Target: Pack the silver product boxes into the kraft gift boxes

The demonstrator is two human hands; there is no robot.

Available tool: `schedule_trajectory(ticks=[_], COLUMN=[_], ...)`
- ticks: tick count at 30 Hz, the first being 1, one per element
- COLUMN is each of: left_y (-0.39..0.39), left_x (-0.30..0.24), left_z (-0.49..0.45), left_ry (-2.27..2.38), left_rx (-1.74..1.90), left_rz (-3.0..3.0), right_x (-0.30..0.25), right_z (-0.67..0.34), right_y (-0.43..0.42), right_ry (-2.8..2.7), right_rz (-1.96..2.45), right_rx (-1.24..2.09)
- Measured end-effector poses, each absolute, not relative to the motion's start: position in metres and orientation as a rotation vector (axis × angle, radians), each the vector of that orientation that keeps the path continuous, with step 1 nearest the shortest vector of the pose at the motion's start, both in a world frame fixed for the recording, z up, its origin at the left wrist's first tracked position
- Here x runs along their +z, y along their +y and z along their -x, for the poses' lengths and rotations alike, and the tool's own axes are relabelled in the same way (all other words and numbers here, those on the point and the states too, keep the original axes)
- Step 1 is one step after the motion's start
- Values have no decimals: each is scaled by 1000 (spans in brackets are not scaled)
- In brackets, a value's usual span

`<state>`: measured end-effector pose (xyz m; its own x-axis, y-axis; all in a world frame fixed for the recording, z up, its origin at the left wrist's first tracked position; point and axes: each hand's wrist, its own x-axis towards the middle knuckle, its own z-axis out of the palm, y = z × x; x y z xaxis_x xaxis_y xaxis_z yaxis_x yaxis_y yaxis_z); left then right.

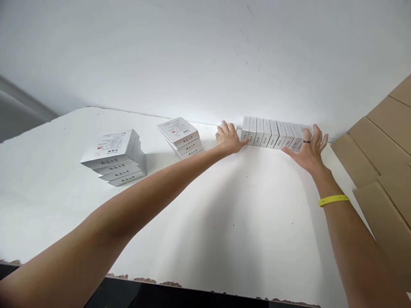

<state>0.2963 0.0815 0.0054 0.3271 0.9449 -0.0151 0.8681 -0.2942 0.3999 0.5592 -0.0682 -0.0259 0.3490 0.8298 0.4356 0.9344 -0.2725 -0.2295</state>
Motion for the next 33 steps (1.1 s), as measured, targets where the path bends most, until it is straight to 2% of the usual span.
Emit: schedule_trajectory(ticks=[6,16,28,33], left_y=[100,96,94,57], left_x=[-14,0,7,22], left_z=[-283,-282,-297,-278], left_ry=[1754,1701,1392,1348], left_rx=[397,609,593,622], left_rz=[-2087,-1623,-1653,-1764], right_x=[-30,-30,-36,-29], right_z=[-551,-535,-527,-516], right_y=[-108,-126,-140,-143], right_ry=[-1620,-1657,-1678,-1680], right_rz=[2124,2102,2120,2141], right_rx=[-313,-249,-180,-145])
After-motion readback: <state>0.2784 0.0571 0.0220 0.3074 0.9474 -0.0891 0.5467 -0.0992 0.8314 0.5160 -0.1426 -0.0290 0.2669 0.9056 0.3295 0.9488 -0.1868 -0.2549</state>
